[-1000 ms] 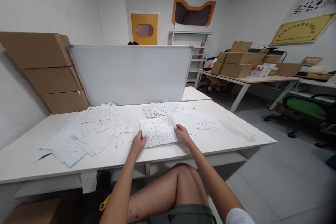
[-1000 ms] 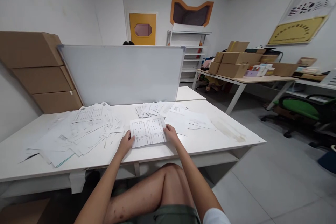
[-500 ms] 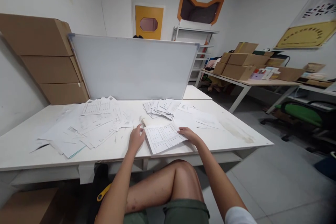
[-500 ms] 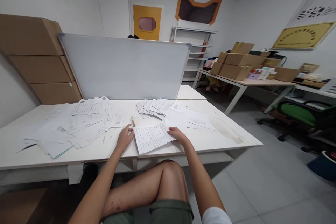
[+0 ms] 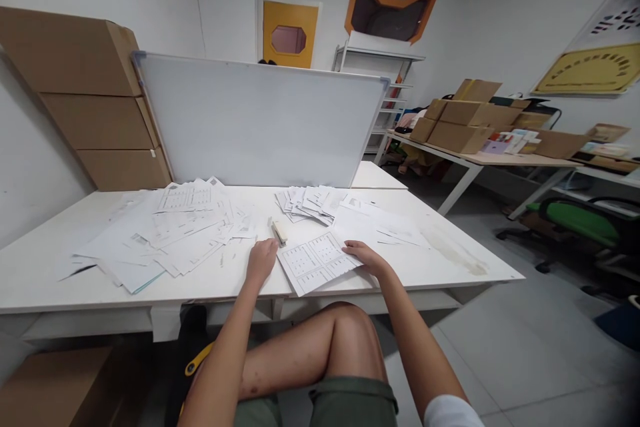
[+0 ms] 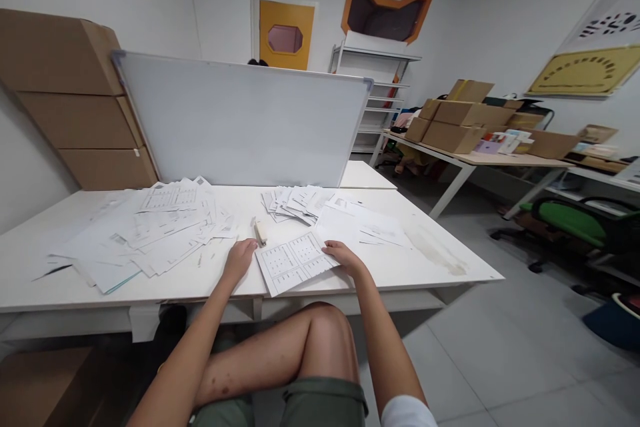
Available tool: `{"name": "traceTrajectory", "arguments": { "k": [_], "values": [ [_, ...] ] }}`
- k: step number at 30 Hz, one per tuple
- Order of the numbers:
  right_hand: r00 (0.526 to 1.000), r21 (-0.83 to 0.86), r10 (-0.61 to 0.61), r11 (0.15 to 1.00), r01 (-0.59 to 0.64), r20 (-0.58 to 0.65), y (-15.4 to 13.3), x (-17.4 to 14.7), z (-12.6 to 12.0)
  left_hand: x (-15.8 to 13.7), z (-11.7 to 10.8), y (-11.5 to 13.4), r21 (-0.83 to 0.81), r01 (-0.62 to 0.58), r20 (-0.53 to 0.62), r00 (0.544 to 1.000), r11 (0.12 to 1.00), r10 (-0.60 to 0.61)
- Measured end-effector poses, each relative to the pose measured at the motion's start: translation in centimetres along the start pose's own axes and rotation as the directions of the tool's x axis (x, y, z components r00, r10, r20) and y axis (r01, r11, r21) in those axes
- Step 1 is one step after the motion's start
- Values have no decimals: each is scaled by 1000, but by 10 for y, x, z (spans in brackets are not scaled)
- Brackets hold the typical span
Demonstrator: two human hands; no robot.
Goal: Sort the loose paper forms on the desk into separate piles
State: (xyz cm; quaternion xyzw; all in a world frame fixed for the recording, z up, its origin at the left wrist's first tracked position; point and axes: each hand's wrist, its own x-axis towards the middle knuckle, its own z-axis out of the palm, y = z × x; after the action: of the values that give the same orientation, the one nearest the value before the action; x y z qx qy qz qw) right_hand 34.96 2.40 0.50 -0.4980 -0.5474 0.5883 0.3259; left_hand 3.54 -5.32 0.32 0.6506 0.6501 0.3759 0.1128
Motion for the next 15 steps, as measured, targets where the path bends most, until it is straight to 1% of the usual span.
{"name": "traceTrajectory", "arguments": {
  "k": [8,15],
  "values": [
    [997,-4,20,1000,-20,-70,-7,-6,9,0,1,1,30,-18,-2,1000,999,18],
    [995,-40,9,999,-13,-102,-5,-5,9,0,4,3,42,-6,-15,1000,999,7]
  ]
}}
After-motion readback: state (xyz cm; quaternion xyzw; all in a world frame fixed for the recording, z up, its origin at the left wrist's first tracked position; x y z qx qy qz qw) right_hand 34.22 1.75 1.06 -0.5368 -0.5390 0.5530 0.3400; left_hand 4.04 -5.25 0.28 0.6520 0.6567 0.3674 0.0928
